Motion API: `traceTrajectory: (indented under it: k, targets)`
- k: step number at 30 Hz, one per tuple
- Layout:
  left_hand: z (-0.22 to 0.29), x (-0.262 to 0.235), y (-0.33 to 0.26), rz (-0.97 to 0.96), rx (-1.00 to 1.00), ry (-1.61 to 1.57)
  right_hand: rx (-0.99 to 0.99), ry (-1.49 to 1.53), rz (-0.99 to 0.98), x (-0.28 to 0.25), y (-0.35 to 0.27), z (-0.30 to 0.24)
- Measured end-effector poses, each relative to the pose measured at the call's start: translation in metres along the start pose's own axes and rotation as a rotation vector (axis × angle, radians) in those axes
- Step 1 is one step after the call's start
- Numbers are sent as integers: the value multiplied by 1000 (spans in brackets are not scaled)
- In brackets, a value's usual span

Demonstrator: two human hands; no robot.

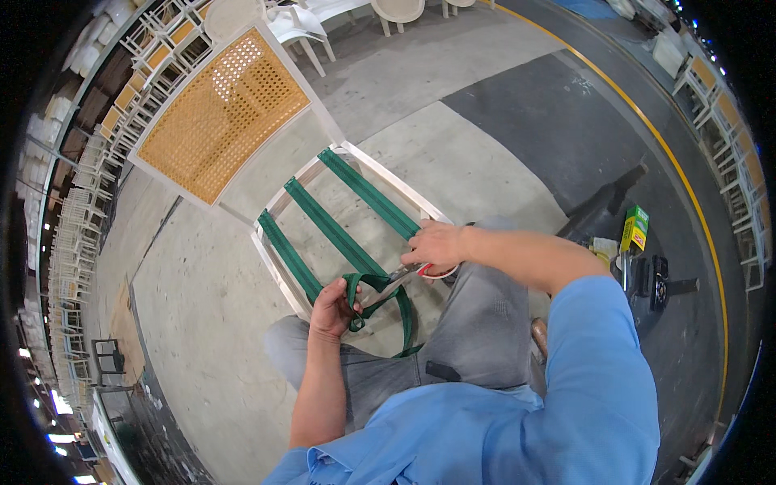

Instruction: The person attaches green webbing straps to the seat frame of a white chair using a pneumatic staple gun. They repeatedly position each strap, staple it in place, and trim excess material with scissors. The chair seat is progressively filled with parallel straps.

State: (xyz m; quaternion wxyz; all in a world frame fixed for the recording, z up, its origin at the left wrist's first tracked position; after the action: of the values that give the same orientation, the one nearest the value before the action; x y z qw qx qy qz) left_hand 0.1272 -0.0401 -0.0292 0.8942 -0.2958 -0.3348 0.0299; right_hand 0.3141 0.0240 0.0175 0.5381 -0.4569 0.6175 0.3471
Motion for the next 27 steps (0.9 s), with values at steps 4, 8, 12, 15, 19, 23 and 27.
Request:
traceTrajectory:
  k: [4, 8, 12, 15, 19, 23, 27]
  targets:
    - [8, -2, 6, -23, 4, -35, -39, 58, -27, -7, 10, 2]
    - [12, -4, 7, -36, 6, -12, -39, 73, 71, -14, 30, -18]
    - [15, 8, 4, -30, 37, -13, 194, 210, 76, -23, 2, -4]
    - [12, -1, 6, 79, 62, -82, 466, 215, 329, -60, -64, 8]
    - [2, -3, -1, -5, 61, -124, 1072, 246, 818, -110, -217, 6]
    - [-17, 50, -10, -187, 49, 9, 1885, -14, 970, -99, -433, -67]
    - [-22, 76, -6, -259, 58, 25, 2279, -178, 812, -38, -555, -141]
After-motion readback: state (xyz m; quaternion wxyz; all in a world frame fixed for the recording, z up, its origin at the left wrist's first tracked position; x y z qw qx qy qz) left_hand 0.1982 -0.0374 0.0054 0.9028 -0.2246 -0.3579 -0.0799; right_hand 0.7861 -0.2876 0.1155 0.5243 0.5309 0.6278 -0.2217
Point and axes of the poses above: each hand's wrist, its own y-axis towards the middle knuckle, its own x-axis out of the palm, z = x × y, the point moved 10 cm from there along y, towards the middle knuckle, and after that the axes turned 10 degrees about z, right-handed, at the moved point
